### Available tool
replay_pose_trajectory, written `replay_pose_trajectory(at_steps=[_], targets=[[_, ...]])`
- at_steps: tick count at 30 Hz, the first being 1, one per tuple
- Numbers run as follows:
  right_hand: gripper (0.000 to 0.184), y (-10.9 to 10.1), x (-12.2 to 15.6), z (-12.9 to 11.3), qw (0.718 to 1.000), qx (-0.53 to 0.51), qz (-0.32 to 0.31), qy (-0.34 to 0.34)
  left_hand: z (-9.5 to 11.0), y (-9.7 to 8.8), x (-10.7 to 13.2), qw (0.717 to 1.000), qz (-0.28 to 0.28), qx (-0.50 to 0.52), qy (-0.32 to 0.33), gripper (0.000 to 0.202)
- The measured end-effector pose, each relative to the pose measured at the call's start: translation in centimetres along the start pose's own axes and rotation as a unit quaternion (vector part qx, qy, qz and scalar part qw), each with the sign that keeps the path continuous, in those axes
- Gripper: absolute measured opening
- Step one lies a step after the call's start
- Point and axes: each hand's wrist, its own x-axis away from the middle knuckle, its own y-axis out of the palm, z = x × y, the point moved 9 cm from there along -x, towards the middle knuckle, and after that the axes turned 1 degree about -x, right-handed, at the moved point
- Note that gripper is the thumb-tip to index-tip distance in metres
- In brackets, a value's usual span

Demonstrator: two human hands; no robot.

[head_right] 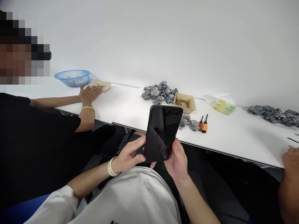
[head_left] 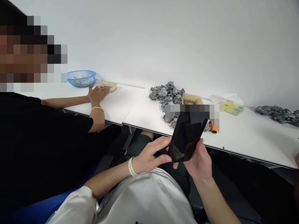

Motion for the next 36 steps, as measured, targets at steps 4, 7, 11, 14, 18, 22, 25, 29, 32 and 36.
replay_pose_trajectory(at_steps=[4, 7, 11, 14, 18, 22, 25, 29, 32, 36], targets=[[0.043, -1.9, -0.1, 0.6, 0.999, -0.011, 0.03, -0.005, 0.5, 0.3, -0.1, 1.0, -0.005, 0.018, 0.014, 0.048], [0.045, -2.5, -0.1, 1.0, 1.0, 0.003, 0.03, -0.001, 0.5, 0.4, -0.2, 1.0, -0.006, 0.016, 0.008, 0.048], [0.049, -2.4, -0.1, 0.9, 0.999, 0.026, 0.021, -0.002, 0.6, 0.3, -0.2, 1.0, -0.003, 0.013, 0.011, 0.049], [0.053, -2.5, -0.2, 0.6, 0.998, 0.061, 0.028, -0.013, 0.5, 0.2, 0.0, 1.0, 0.002, 0.011, 0.022, 0.048], [0.054, -2.8, -0.2, 0.4, 0.995, 0.087, 0.031, -0.021, 0.6, 0.2, 0.0, 1.0, -0.004, 0.007, 0.027, 0.049], [0.054, -2.6, -0.2, 0.3, 0.996, 0.088, 0.029, -0.019, 0.8, 0.3, -0.2, 1.0, -0.004, 0.001, 0.024, 0.05], [0.053, -2.3, -0.1, 0.5, 0.997, 0.069, 0.022, -0.008, 0.9, 0.2, -0.3, 1.0, -0.002, 0.004, 0.021, 0.049], [0.052, -1.7, 0.1, 0.5, 0.999, 0.034, 0.016, -0.003, 0.9, 0.1, -0.4, 1.0, -0.002, 0.007, 0.01, 0.049], [0.051, -1.1, -0.1, 0.3, 1.0, 0.015, 0.013, -0.009, 0.3, 0.1, -0.3, 1.0, -0.004, 0.012, -0.004, 0.047], [0.043, -0.2, -0.8, 0.9, 1.0, 0.025, 0.01, 0.004, -2.0, -0.8, 0.3, 0.996, 0.056, 0.031, -0.063, 0.037]])
